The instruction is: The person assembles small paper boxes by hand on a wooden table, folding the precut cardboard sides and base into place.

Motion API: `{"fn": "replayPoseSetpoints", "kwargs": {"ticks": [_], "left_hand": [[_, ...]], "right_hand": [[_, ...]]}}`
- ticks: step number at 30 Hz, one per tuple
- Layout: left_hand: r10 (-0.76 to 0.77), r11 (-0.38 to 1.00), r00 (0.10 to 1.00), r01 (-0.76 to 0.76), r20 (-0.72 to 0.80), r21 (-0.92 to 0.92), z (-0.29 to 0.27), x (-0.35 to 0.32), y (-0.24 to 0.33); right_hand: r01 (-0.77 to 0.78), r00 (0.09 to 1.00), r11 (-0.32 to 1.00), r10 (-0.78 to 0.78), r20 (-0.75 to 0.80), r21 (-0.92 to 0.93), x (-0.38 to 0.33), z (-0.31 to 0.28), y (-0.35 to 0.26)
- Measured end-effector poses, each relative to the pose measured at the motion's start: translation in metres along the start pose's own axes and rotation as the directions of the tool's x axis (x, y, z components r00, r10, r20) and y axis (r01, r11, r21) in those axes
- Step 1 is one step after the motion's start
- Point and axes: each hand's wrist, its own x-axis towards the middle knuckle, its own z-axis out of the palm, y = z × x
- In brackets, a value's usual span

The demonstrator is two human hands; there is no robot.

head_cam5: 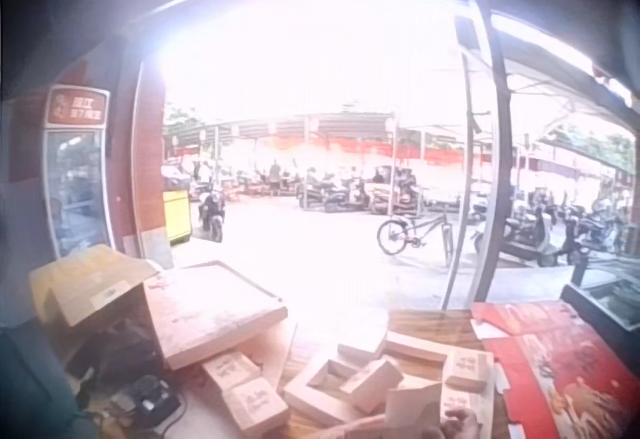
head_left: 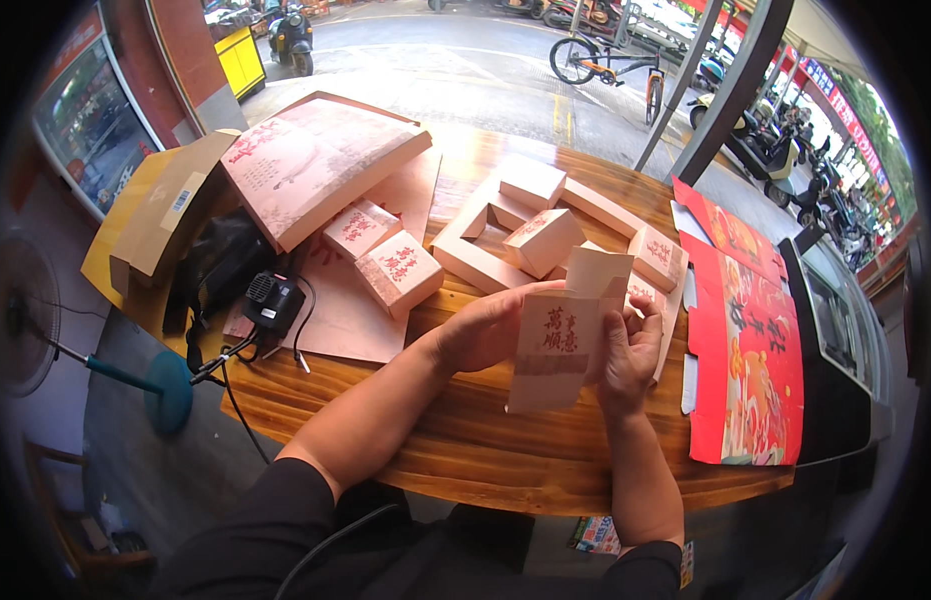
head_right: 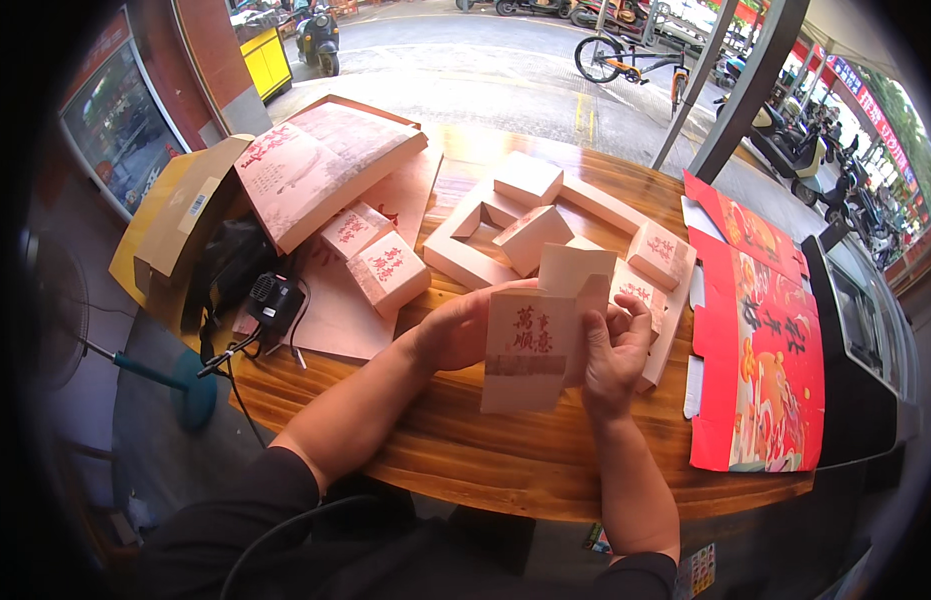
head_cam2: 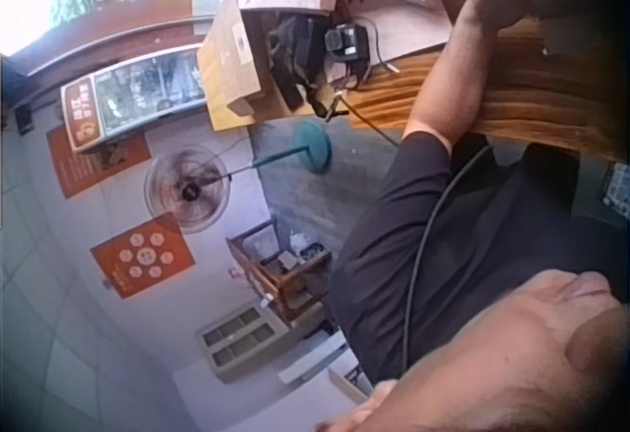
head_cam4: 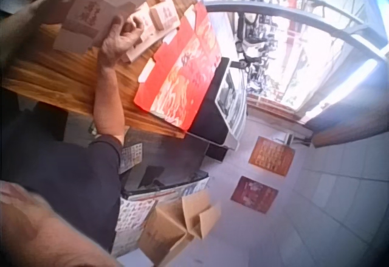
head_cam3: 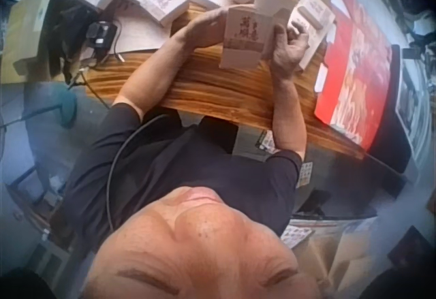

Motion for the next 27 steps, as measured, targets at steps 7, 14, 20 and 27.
{"fn": "replayPoseSetpoints", "kwargs": {"ticks": [7, 14, 20, 27], "left_hand": [[-0.002, 0.998, 0.990, 0.012, -0.142, 0.067, -0.003, -0.002, -0.006], [0.201, 0.964, 0.942, -0.140, -0.270, 0.227, -0.010, 0.004, -0.010], [0.305, 0.916, 0.884, -0.172, -0.355, 0.361, -0.003, 0.005, -0.010], [0.419, 0.802, 0.830, -0.149, -0.367, 0.578, -0.010, 0.004, -0.017]], "right_hand": [[0.031, 0.998, 0.998, -0.034, 0.057, 0.058, 0.001, 0.003, 0.002], [0.132, 0.955, 0.984, -0.094, 0.282, -0.118, -0.012, 0.018, -0.011], [0.057, 0.952, 0.997, -0.038, 0.302, -0.053, -0.015, 0.019, -0.013], [0.033, 0.958, 0.999, -0.034, 0.284, 0.009, -0.018, 0.015, -0.012]]}}
